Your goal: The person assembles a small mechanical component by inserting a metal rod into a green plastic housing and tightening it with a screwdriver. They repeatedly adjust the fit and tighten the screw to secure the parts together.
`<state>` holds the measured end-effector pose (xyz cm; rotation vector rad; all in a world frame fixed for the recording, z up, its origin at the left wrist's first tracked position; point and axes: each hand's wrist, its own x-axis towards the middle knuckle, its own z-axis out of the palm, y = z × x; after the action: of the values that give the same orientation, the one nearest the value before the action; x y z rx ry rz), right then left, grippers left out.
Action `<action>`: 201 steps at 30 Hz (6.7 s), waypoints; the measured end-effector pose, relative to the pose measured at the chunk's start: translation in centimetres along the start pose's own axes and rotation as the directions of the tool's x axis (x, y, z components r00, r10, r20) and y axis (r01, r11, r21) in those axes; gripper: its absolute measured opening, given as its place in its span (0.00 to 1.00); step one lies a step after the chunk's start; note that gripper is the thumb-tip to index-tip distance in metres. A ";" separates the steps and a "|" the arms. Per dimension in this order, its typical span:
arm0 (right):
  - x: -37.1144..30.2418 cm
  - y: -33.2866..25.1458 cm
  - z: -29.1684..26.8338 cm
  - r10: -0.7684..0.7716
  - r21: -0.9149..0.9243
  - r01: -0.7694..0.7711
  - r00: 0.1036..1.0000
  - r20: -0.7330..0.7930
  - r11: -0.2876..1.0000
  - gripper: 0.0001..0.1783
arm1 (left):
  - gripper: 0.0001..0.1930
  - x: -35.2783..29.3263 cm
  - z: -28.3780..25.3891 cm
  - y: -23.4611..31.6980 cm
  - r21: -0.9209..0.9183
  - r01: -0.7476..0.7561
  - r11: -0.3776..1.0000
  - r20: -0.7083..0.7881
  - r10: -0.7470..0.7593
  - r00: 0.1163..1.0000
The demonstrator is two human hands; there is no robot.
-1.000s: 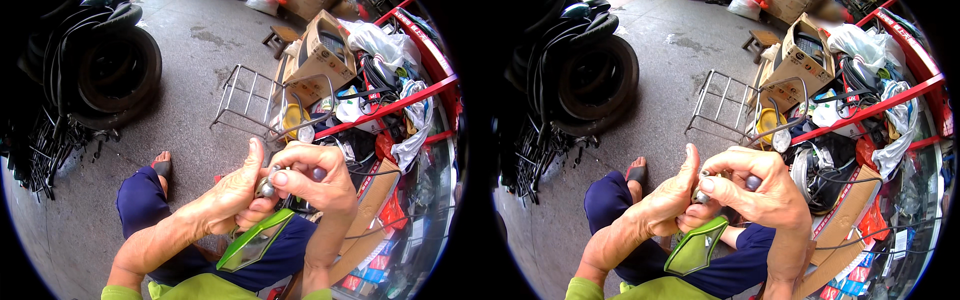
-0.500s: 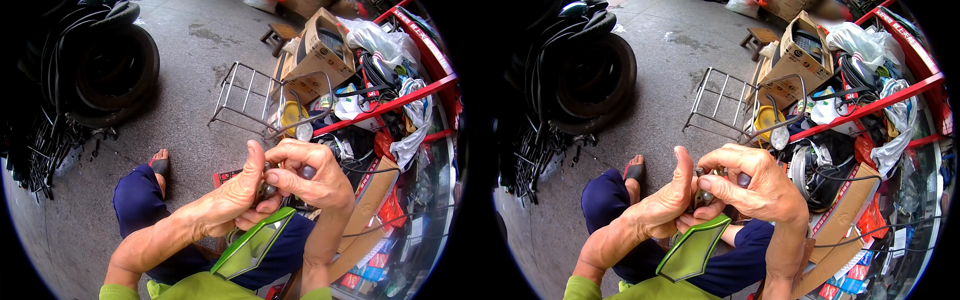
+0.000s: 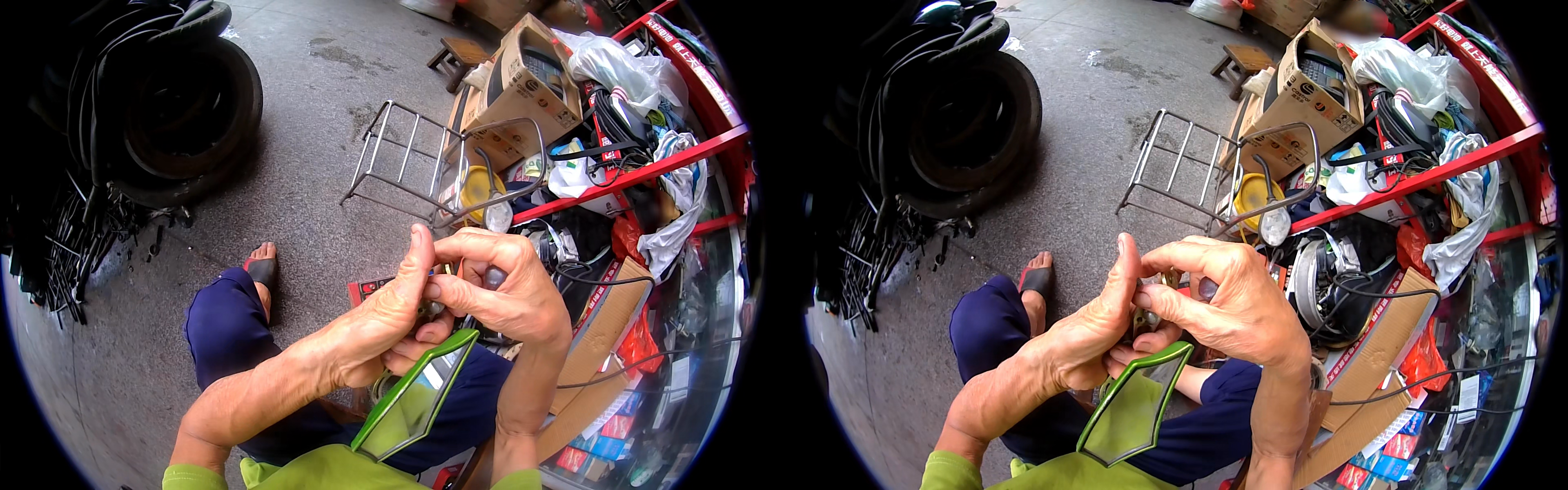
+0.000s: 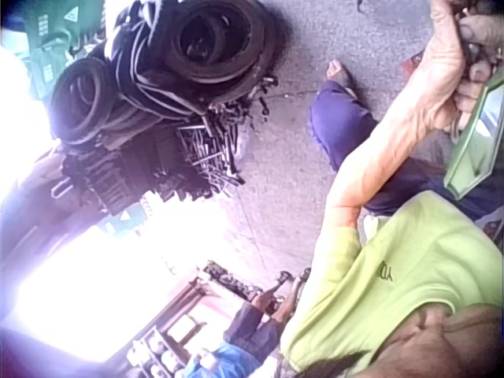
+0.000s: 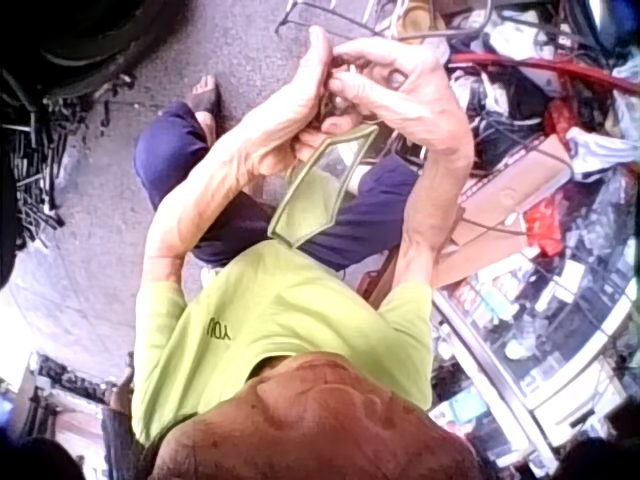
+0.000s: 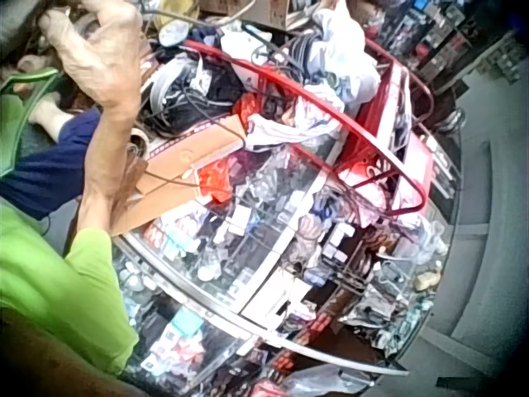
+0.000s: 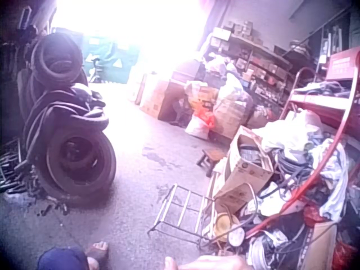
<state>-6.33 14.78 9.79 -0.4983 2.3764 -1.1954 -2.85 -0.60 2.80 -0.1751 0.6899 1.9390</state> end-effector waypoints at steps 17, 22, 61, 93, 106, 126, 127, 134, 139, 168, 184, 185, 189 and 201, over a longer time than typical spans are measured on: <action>-2.2 -2.2 -0.3 0.039 -0.059 -0.044 0.995 -0.091 0.997 0.21 | 0.38 -0.5 0.4 0.9 -0.035 -0.067 0.997 -0.111 0.063 0.992; -2.0 -2.6 1.5 -0.151 -0.308 0.104 0.980 -0.134 0.946 0.17 | 0.43 -0.8 0.2 0.9 -0.037 -0.040 0.999 -0.100 0.037 0.994; -0.3 0.9 -1.3 -0.064 -0.027 0.080 0.926 0.373 0.996 0.17 | 0.43 -0.6 -0.3 -0.3 -0.018 0.123 0.992 0.086 -0.121 0.989; -0.1 2.3 -2.3 -0.066 0.022 0.062 0.910 0.410 0.998 0.14 | 0.12 -1.7 -1.1 -1.7 0.007 -0.090 0.996 0.117 0.089 0.989; 0.2 2.5 -2.7 -0.231 0.132 0.199 0.922 0.312 0.971 0.15 | 0.14 -2.3 -0.4 -0.9 0.121 -0.203 0.972 0.070 0.195 0.978; -1.2 0.7 -1.4 -0.251 0.042 0.248 0.958 0.140 0.968 0.20 | 0.14 -1.5 -0.9 -1.5 0.007 -0.335 0.942 0.153 0.330 0.931; -1.2 0.9 -1.9 -0.253 0.110 0.237 0.954 0.159 0.965 0.19 | 0.14 -1.6 -0.9 -1.4 0.027 -0.339 0.940 0.176 0.330 0.928; -1.6 0.8 -3.0 -0.316 0.115 0.297 0.919 0.235 0.948 0.17 | 0.21 -3.0 -0.8 -0.7 0.282 -0.320 0.904 0.309 0.230 0.923; -1.9 0.7 -2.4 -0.292 0.059 0.286 0.942 0.164 0.957 0.16 | 0.21 -2.7 -0.8 -1.0 0.218 -0.288 0.933 0.266 0.227 0.937; -1.3 2.0 -2.4 -0.211 0.017 0.211 0.970 0.118 0.977 0.13 | 0.18 -1.0 -0.4 -1.4 -0.329 -0.169 0.929 0.192 0.241 0.952; 0.1 3.6 -1.7 0.081 0.339 -0.167 0.964 0.252 0.926 0.13 | 0.14 -1.5 -1.0 -1.0 -0.165 -0.224 0.961 -0.107 0.208 0.972; 0.3 3.1 -1.6 0.147 0.371 -0.235 0.957 0.250 0.899 0.13 | 0.14 -1.6 -1.0 -0.9 -0.119 -0.237 0.964 -0.112 0.224 0.968; 0.8 2.4 -1.5 0.216 0.352 -0.293 0.946 0.242 0.889 0.13 | 0.14 -2.0 -1.1 -0.4 0.004 -0.251 0.968 -0.131 0.250 0.960; -0.3 2.8 -1.1 -0.051 0.272 0.018 0.992 0.116 0.962 0.09 | 0.11 -4.0 0.0 0.6 0.210 -0.263 0.942 -0.119 0.292 0.949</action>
<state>-7.01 17.25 8.13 -0.5071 2.0684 -1.4357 -1.51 -3.92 4.65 -0.1072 1.0435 2.1276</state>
